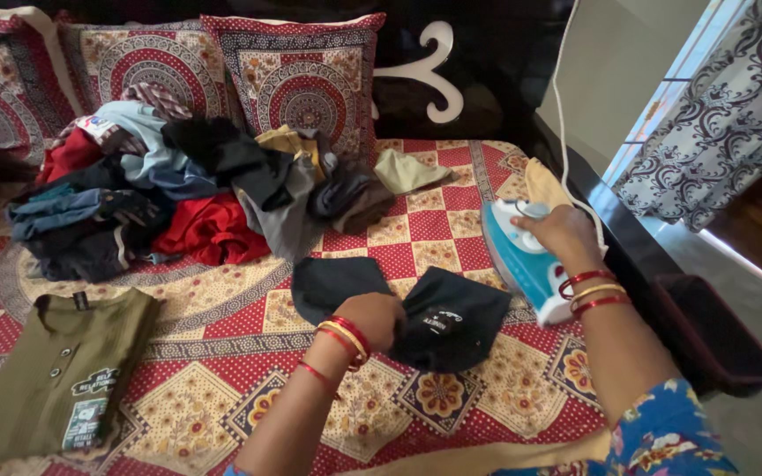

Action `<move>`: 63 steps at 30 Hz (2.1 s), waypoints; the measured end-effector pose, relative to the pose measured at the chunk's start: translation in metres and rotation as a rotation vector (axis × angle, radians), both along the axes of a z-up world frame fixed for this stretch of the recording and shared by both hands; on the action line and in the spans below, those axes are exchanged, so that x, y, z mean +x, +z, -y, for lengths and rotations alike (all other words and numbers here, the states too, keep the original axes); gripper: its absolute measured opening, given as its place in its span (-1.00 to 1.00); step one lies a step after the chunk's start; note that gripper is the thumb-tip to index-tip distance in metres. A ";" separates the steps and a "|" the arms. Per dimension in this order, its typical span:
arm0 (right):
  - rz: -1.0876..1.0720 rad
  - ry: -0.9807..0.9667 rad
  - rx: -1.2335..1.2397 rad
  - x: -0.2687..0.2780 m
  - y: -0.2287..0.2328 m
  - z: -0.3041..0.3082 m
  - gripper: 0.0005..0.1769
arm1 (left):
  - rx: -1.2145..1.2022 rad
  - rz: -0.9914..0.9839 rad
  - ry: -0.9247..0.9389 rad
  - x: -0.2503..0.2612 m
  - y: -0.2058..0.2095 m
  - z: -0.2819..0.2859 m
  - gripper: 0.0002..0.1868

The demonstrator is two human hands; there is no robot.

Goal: The person irons a dark-colored garment on a bed using a handheld electric iron. They repeatedly smooth the fabric, flip the garment, and continue ironing different sections. A pile of other clothes is visible nearby.

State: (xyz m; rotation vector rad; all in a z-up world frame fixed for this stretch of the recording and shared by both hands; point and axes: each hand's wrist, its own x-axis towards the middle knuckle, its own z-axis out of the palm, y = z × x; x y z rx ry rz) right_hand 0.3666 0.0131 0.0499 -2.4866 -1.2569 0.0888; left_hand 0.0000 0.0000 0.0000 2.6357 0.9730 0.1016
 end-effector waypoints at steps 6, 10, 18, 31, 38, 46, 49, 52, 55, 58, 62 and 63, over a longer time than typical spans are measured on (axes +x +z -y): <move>-0.062 0.077 0.675 -0.009 -0.027 0.010 -0.24 | 0.119 -0.086 0.086 0.004 -0.041 -0.009 -0.78; -0.068 0.083 1.069 -0.006 -0.087 0.005 -0.40 | 0.097 -0.122 0.088 -0.002 -0.049 -0.011 -0.81; -0.707 0.298 1.183 0.037 -0.184 0.019 -0.46 | 0.114 -0.133 0.083 -0.013 -0.054 -0.019 -0.81; -0.358 0.157 0.772 0.018 -0.140 0.078 -0.39 | 0.058 -0.223 -0.028 0.004 -0.053 0.014 -0.62; -0.545 0.479 1.180 0.022 -0.135 0.077 -0.38 | 0.103 0.092 0.087 -0.008 -0.022 0.016 -0.63; -0.243 0.284 1.260 0.002 -0.109 0.104 -0.63 | 0.229 0.310 0.286 0.000 0.060 -0.005 -0.57; -0.406 0.410 1.317 -0.019 -0.100 0.108 -0.77 | 0.241 0.343 0.312 0.005 0.096 -0.031 -0.55; -0.443 0.435 1.150 -0.038 -0.095 0.113 -0.85 | 0.250 0.357 0.304 0.012 0.123 -0.060 -0.52; -0.426 0.373 0.959 -0.056 -0.100 0.113 -0.84 | 0.298 0.324 0.280 0.022 0.139 -0.084 -0.53; -0.576 0.515 0.842 -0.063 -0.114 0.103 -0.79 | 0.296 0.360 0.331 0.036 0.153 -0.101 -0.57; -1.001 0.575 0.475 -0.065 -0.137 0.088 -0.64 | 0.226 0.492 0.372 0.062 0.171 -0.102 -0.57; -1.151 0.561 0.389 -0.068 -0.143 0.087 -0.58 | 0.199 0.541 0.388 0.070 0.174 -0.099 -0.58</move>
